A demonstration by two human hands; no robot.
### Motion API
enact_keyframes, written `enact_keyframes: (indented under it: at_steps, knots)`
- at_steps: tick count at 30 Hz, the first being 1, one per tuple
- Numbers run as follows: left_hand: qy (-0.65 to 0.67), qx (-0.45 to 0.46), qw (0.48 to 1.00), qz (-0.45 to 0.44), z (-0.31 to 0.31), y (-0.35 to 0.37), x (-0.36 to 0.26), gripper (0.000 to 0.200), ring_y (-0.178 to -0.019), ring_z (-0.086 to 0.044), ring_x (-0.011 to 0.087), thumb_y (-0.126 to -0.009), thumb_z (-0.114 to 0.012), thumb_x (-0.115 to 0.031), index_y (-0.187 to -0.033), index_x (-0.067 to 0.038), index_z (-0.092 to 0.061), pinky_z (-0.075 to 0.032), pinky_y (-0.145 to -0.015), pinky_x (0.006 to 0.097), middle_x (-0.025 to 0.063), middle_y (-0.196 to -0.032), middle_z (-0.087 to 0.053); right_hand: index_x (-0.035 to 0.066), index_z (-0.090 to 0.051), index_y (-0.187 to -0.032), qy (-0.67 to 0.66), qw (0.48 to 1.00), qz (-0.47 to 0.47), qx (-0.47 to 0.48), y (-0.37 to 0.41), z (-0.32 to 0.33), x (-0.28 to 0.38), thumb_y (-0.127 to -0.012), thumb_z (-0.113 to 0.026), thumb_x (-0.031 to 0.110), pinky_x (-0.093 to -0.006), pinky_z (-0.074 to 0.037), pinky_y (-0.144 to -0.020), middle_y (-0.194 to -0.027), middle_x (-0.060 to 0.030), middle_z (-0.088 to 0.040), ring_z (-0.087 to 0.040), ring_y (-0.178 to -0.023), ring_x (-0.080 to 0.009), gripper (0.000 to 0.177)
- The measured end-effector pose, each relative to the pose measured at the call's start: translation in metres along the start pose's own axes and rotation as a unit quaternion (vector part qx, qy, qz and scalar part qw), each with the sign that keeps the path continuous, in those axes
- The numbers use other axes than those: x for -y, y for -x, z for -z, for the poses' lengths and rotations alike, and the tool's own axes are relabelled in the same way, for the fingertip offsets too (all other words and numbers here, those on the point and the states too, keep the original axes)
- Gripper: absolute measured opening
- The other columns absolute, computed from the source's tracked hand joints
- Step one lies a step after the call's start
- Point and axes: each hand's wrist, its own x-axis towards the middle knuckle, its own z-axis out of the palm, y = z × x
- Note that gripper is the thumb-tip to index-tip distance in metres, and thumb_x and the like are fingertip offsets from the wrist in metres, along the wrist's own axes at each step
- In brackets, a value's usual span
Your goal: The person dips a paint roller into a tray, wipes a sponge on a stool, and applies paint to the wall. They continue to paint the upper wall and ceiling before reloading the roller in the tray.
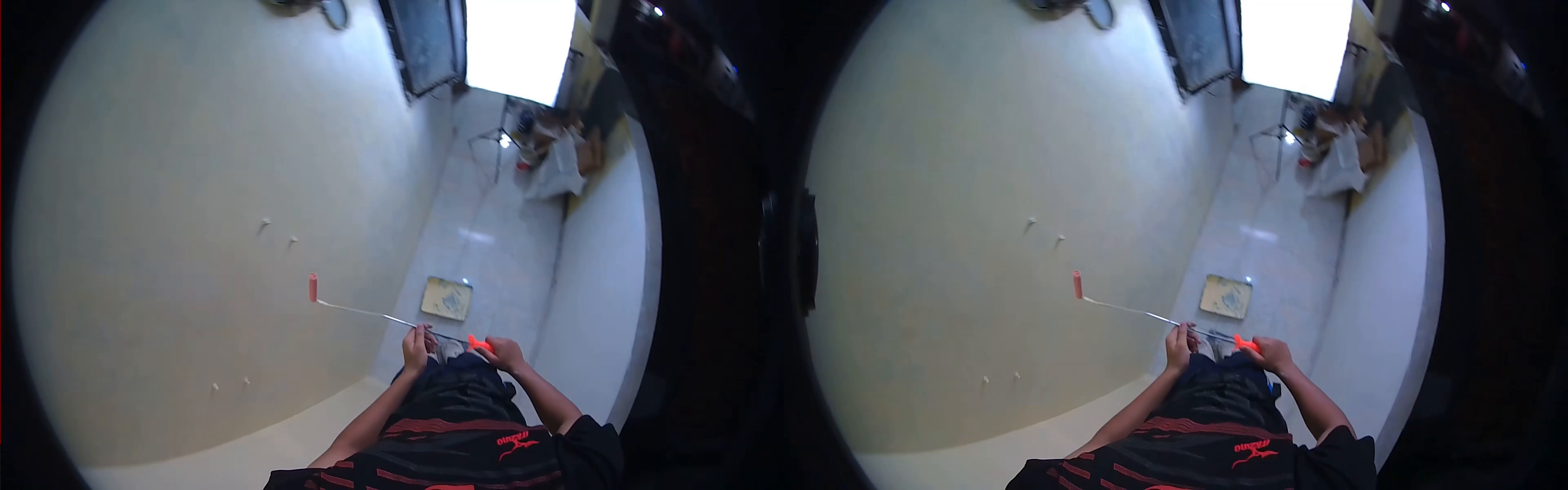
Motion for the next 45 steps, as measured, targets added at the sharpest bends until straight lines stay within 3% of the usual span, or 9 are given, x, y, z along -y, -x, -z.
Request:
enact_keyframes:
  at_steps: [6, 8, 9, 14, 18, 22, 28, 34, 45]
  knots:
    - [-0.096, 0.087, 0.98, 0.153, 0.01, -0.041, 0.045, 0.038, -0.075, -0.063, 0.0085, -0.109, -0.047, -0.038, -0.118, -0.006, -0.066, -0.05, -0.064, 0.027, 0.0039, -0.088, -0.073, 0.007, -0.064, -0.093, -0.003, 0.974, -0.223, -0.028, 0.046, -0.014, 0.032, -0.096, -0.052, 0.065, -0.0539, -0.05, -0.066, -0.077, -0.0214, -0.068, -0.068, -0.078, -0.0439, 0.06]
    - [-0.013, 0.133, 0.948, 0.29, 0.011, -0.054, 0.046, 0.048, -0.087, -0.064, 0.0105, -0.107, -0.051, -0.039, -0.143, -0.007, -0.049, -0.051, -0.07, 0.0288, 0.0044, -0.105, -0.073, 0.006, -0.064, -0.094, -0.02, 0.961, -0.275, 0.003, 0.048, -0.013, 0.041, -0.096, -0.051, 0.066, -0.0545, -0.05, -0.067, -0.077, -0.0224, -0.068, -0.068, -0.079, -0.0444, 0.062]
    - [0.036, 0.163, 0.927, 0.337, 0.017, -0.062, 0.056, 0.072, -0.092, -0.063, 0.012, -0.104, -0.057, -0.041, -0.159, -0.009, -0.024, -0.052, -0.073, 0.0308, 0.0044, -0.116, -0.07, 0.006, -0.064, -0.096, -0.022, 0.955, -0.294, 0.014, 0.043, -0.011, 0.043, -0.096, -0.052, 0.066, -0.0549, -0.05, -0.067, -0.078, -0.0232, -0.068, -0.068, -0.079, -0.045, 0.062]
    - [-0.012, 0.128, 0.908, 0.399, 0.057, -0.081, 0.121, 0.079, -0.09, -0.063, 0.0118, -0.099, -0.064, -0.045, -0.158, -0.01, -0.024, -0.052, -0.075, 0.0313, 0.0041, -0.113, -0.07, 0.005, -0.063, -0.099, 0.029, 0.931, -0.361, 0.043, -0.005, -0.073, -0.025, -0.095, -0.057, 0.059, -0.0557, -0.051, -0.07, -0.084, -0.0235, -0.07, -0.068, -0.083, -0.0457, 0.055]
    - [-0.065, 0.06, 0.88, 0.467, 0.089, -0.102, 0.2, 0.061, -0.087, -0.063, 0.0108, -0.099, -0.064, -0.039, -0.148, -0.01, -0.043, -0.05, -0.071, 0.0279, 0.0036, -0.107, -0.07, 0.005, -0.063, -0.098, 0.091, 0.917, -0.381, 0.069, -0.092, -0.165, -0.127, -0.095, -0.059, 0.052, -0.0562, -0.053, -0.07, -0.09, -0.0223, -0.071, -0.069, -0.085, -0.0438, 0.047]
    - [-0.003, -0.053, 0.894, 0.445, 0.095, -0.122, 0.318, 0.046, -0.085, -0.063, 0.0097, -0.101, -0.062, -0.031, -0.142, -0.012, -0.051, -0.05, -0.073, 0.0277, 0.0023, -0.102, -0.068, 0.005, -0.062, -0.102, 0.171, 0.932, -0.302, 0.104, -0.206, -0.286, -0.255, -0.098, -0.056, 0.049, -0.0561, -0.054, -0.07, -0.092, -0.0214, -0.072, -0.07, -0.085, -0.0415, 0.044]
    - [0.054, -0.084, 0.916, 0.388, 0.1, -0.154, 0.433, 0.039, -0.084, -0.063, 0.0105, -0.101, -0.062, -0.022, -0.135, -0.004, -0.055, -0.047, -0.07, 0.0244, 0.0051, -0.097, -0.069, 0.009, -0.075, -0.106, 0.229, 0.918, -0.263, 0.19, -0.373, -0.414, -0.312, -0.094, -0.057, 0.026, -0.0481, -0.057, -0.079, -0.105, -0.0151, -0.076, -0.073, -0.098, -0.0347, 0.028]
    - [-0.017, -0.146, 0.871, 0.469, 0.11, -0.16, 0.475, 0.036, -0.08, -0.064, 0.013, -0.098, -0.066, -0.025, -0.128, -0.004, -0.06, -0.05, -0.071, 0.0267, 0.0069, -0.094, -0.07, 0.01, -0.075, -0.111, 0.236, 0.908, -0.249, 0.241, -0.426, -0.52, -0.325, -0.095, -0.057, 0.024, -0.0461, -0.057, -0.084, -0.112, -0.0139, -0.075, -0.073, -0.103, -0.033, 0.028]
    - [-0.117, -0.015, 0.902, 0.416, 0.085, -0.181, 0.474, 0.04, -0.081, -0.071, 0.0238, -0.094, -0.069, -0.034, -0.119, -0.003, -0.064, -0.054, -0.076, 0.0349, 0.0134, -0.092, -0.072, 0.012, -0.076, -0.113, 0.22, 0.9, -0.311, 0.211, -0.421, -0.559, -0.341, -0.092, -0.058, 0.024, -0.0417, -0.055, -0.088, -0.116, -0.0118, -0.075, -0.072, -0.11, -0.03, 0.03]
